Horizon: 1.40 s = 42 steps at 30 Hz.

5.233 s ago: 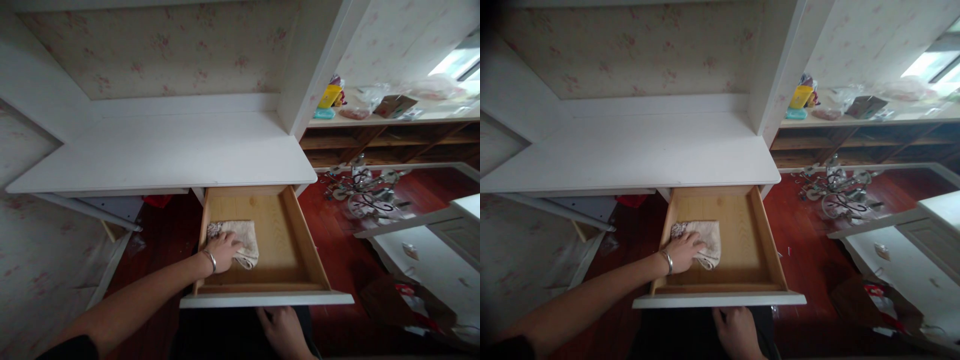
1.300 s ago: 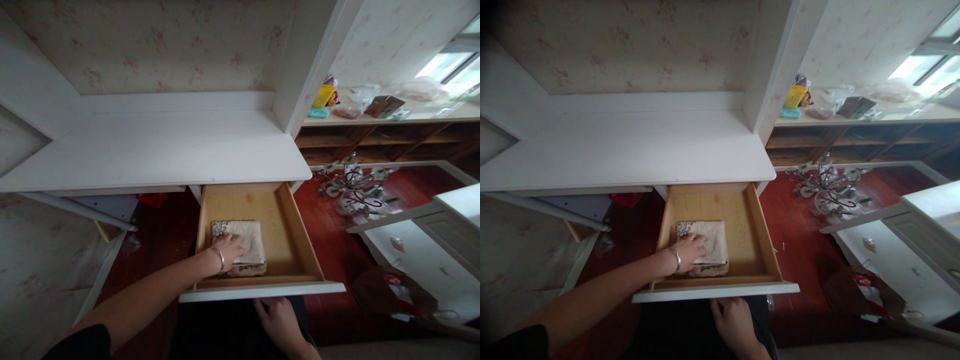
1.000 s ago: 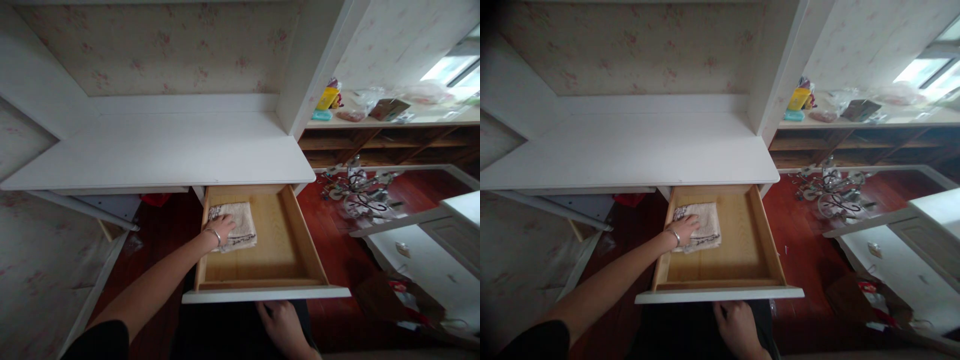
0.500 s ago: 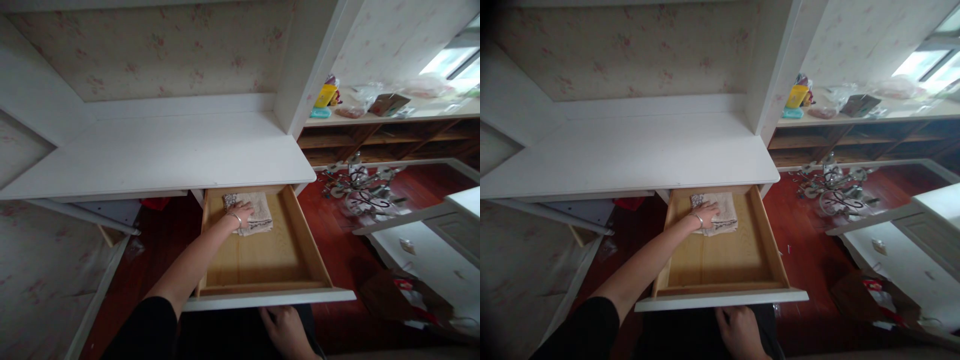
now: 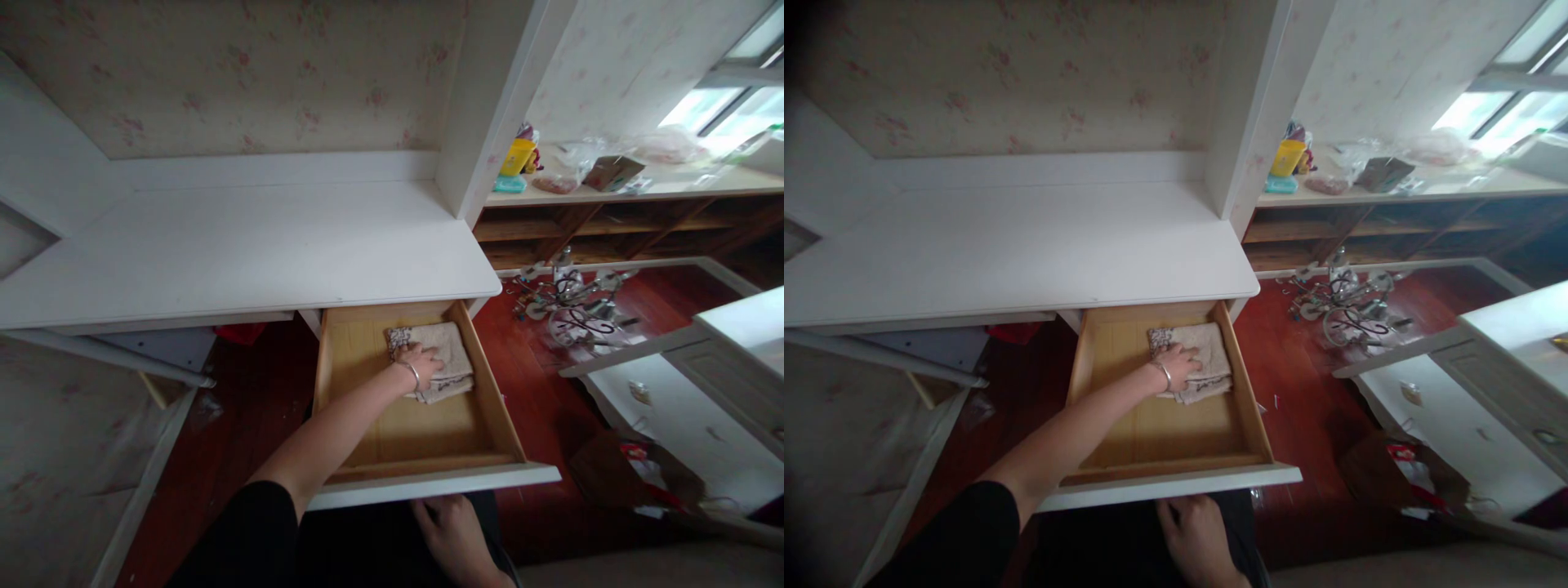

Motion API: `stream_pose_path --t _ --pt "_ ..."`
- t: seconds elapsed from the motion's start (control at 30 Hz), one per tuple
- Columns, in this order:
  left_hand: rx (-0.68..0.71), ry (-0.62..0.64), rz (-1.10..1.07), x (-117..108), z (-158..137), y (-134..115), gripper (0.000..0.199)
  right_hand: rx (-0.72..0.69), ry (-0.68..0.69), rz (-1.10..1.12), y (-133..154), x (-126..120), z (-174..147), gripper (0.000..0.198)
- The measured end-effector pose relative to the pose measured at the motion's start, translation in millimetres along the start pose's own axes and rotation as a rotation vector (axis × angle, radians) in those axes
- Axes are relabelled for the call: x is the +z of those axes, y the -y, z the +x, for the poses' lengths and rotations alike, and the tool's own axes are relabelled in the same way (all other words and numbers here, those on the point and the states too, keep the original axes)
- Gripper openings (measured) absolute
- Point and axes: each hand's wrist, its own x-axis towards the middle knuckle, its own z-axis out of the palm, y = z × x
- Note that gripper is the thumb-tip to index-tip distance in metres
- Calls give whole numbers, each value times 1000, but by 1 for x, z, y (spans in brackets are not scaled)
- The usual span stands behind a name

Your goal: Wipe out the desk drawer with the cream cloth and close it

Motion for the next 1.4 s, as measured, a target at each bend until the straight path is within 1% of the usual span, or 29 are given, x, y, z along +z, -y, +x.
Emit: stream_pose_path --t 0.2,0.27,0.33,0.47,0.57,0.67,0.77,0.87,0.97,1.07,1.17,1.27,1.4 --pt "166 45 39 29 -50 -36 42 -21 0 12 -2 1 1 36" --pt "182 47 59 37 -63 -43 39 -33 -4 25 -2 0 1 36" --pt "176 67 69 40 -72 -43 36 -35 -4 38 -2 0 1 38" --pt "141 138 73 41 -95 -24 35 -26 2 45 -3 1 0 44" --pt "65 181 95 47 -119 -3 39 -22 -8 49 -4 3 -1 50" --pt "-29 224 126 54 -143 13 49 -35 -18 62 -4 5 -1 51" --pt "-65 225 144 53 -153 24 62 -34 -18 66 -4 4 0 52" --pt "-139 171 155 43 -145 36 59 -28 -29 65 -3 3 0 53" --pt "-243 81 175 32 -123 57 58 -37 -42 71 -2 3 0 53" --pt "-275 -20 149 23 -96 81 61 -41 -53 80 -3 4 0 55" --pt "-287 -50 85 16 -72 92 65 -47 -60 85 -5 7 0 56" --pt "-287 -48 34 14 -50 82 69 -64 -73 85 -7 10 0 53" --pt "-197 -53 -51 14 -17 47 69 -64 -76 88 -8 12 0 51"
